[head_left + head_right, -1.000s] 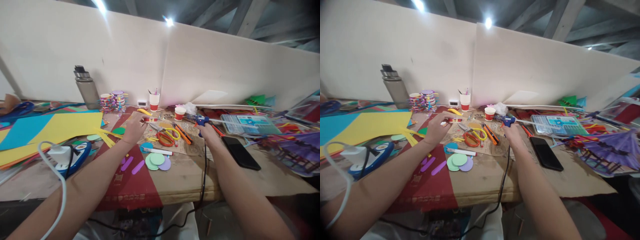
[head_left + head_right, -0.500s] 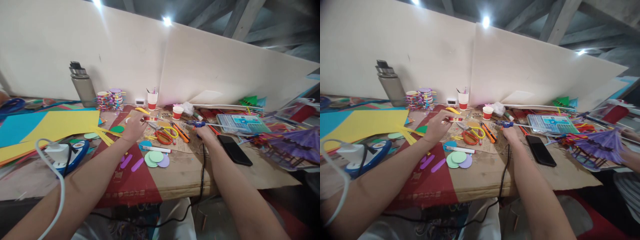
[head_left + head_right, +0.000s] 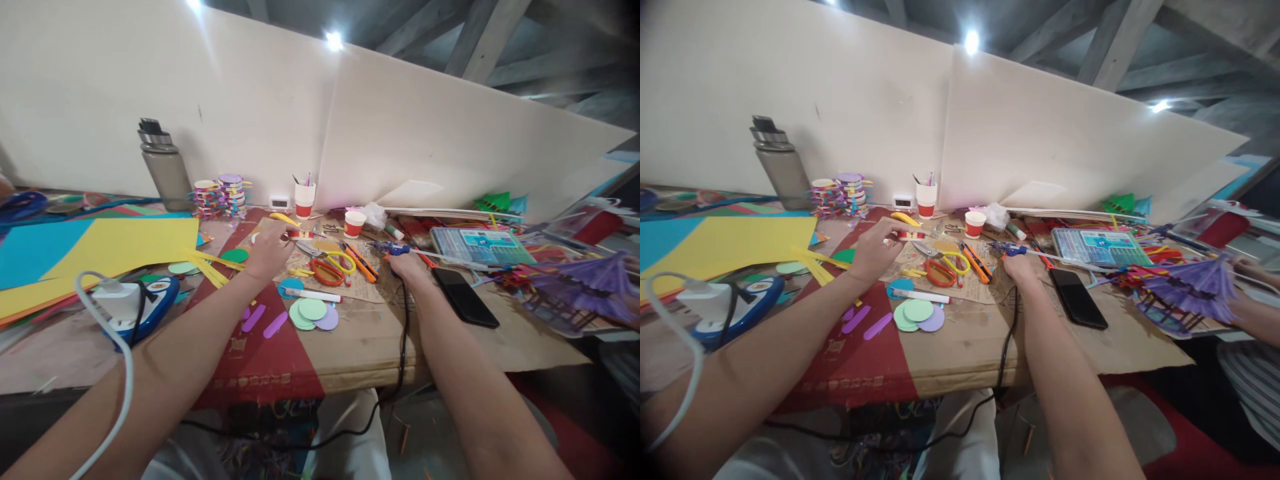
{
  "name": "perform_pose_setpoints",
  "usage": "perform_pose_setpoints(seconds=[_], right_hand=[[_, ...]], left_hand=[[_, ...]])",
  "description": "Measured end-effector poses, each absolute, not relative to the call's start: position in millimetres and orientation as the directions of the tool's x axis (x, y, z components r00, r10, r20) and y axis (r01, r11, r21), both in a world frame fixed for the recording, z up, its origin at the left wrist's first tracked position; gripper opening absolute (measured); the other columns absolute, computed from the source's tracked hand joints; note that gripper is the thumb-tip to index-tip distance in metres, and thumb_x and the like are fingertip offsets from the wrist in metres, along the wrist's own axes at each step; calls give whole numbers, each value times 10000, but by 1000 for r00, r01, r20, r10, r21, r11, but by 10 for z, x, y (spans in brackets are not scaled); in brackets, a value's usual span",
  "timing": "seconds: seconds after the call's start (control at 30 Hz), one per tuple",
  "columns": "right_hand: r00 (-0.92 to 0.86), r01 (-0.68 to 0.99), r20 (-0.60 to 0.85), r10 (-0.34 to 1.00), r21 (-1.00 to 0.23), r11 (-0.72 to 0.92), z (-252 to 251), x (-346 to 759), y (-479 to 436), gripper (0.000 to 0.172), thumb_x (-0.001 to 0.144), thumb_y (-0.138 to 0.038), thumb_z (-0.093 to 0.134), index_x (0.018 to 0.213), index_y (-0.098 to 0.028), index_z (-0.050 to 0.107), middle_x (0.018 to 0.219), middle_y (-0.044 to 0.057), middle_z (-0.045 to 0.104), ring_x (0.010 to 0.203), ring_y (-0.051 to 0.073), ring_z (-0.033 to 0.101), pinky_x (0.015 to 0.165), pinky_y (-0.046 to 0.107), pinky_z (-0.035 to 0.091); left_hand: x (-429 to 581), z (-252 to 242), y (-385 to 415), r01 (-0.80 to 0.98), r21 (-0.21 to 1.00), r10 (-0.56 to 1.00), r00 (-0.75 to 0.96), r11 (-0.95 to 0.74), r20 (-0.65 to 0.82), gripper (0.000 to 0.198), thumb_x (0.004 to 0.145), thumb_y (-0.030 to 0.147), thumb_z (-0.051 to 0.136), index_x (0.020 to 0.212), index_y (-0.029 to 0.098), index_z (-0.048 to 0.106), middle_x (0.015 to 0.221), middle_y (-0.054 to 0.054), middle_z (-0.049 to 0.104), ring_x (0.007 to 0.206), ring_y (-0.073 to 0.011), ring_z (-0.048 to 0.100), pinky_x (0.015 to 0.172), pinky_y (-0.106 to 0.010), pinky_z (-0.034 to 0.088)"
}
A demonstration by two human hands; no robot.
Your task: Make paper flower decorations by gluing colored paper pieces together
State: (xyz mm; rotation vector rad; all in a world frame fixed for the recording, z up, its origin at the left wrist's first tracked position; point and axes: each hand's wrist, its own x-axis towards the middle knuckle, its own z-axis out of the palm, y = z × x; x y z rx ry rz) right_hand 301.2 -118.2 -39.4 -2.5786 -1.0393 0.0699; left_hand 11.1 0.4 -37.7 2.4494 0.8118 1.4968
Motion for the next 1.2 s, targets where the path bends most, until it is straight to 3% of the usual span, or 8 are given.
perform_pose_setpoints(seconds=[0.2, 0.33, 0.43, 0.6, 0.73, 0.9, 1.03, 1.2], right_hand=[[819, 539, -36, 573, -297, -789, -396, 3001, -1139, 508, 848, -422, 441, 1225, -120, 597, 1240, 238, 587, 1167, 390, 549, 920, 506, 440], [823, 536, -34, 567, -287, -794, -400, 2997, -1132, 464, 826, -381, 497, 1221, -158, 595, 1263, 224, 571, 1203, 384, 517, 961, 537, 395], [824, 543, 11, 567, -303, -783, -411, 2981, -1149, 469, 810, -373, 528, 1244, -198, 566, 1269, 201, 561, 1209, 377, 506, 968, 557, 376], [853, 521, 209, 479, -395, -756, -438, 2863, -1172, 493, 816, -341, 511, 1237, -82, 513, 1298, 254, 489, 1261, 388, 422, 998, 555, 335], [662, 740, 325, 675, -427, -520, -362, 2597, -1146, 334, 834, -343, 484, 1086, -155, 596, 1184, 167, 578, 1149, 331, 495, 927, 487, 389], [236, 889, 289, 928, -450, -86, -192, 2065, -1056, 191, 827, -290, 496, 853, -182, 651, 890, 52, 680, 869, 193, 582, 801, 319, 410], [21, 943, 174, 985, -332, 38, -129, 1681, -977, 149, 809, -254, 554, 814, -188, 687, 865, 56, 694, 868, 198, 581, 786, 314, 378], [-91, 985, 78, 993, -140, 101, -183, 1515, -914, 223, 791, -174, 562, 975, -212, 682, 999, 73, 682, 985, 244, 555, 820, 348, 344]], left_hand=[[104, -360, 14, 391, 411, 542, 333, -824, 771, 137, 784, 153, 550, 897, 180, 621, 917, -38, 670, 807, -154, 612, 743, -292, 512], [99, -350, 29, 400, 428, 554, 284, -810, 782, 121, 774, 159, 566, 875, 181, 628, 895, -38, 669, 796, -153, 612, 719, -280, 517], [97, -331, 35, 386, 487, 591, 222, -784, 776, 116, 749, 149, 582, 852, 180, 625, 873, -34, 664, 776, -146, 613, 712, -270, 520], [92, -270, 28, 272, 643, 684, 93, -716, 723, 102, 716, 143, 609, 814, 172, 607, 853, -19, 666, 754, -124, 611, 710, -244, 519], [91, -238, 19, 199, 729, 749, 38, -655, 662, 84, 713, 167, 634, 786, 174, 594, 822, -13, 664, 741, -120, 603, 711, -240, 508], [92, -226, 26, 109, 796, 801, 2, -595, 599, 107, 707, 183, 640, 802, 175, 593, 823, -9, 669, 746, -121, 604, 728, -247, 500], [77, -221, 57, 68, 812, 813, -16, -580, 582, 120, 698, 185, 640, 809, 164, 597, 814, -14, 663, 762, -127, 605, 739, -252, 493], [65, -227, 93, 50, 817, 816, -33, -575, 577, 129, 699, 196, 641, 816, 157, 603, 809, -19, 657, 746, -132, 604, 710, -252, 487]])
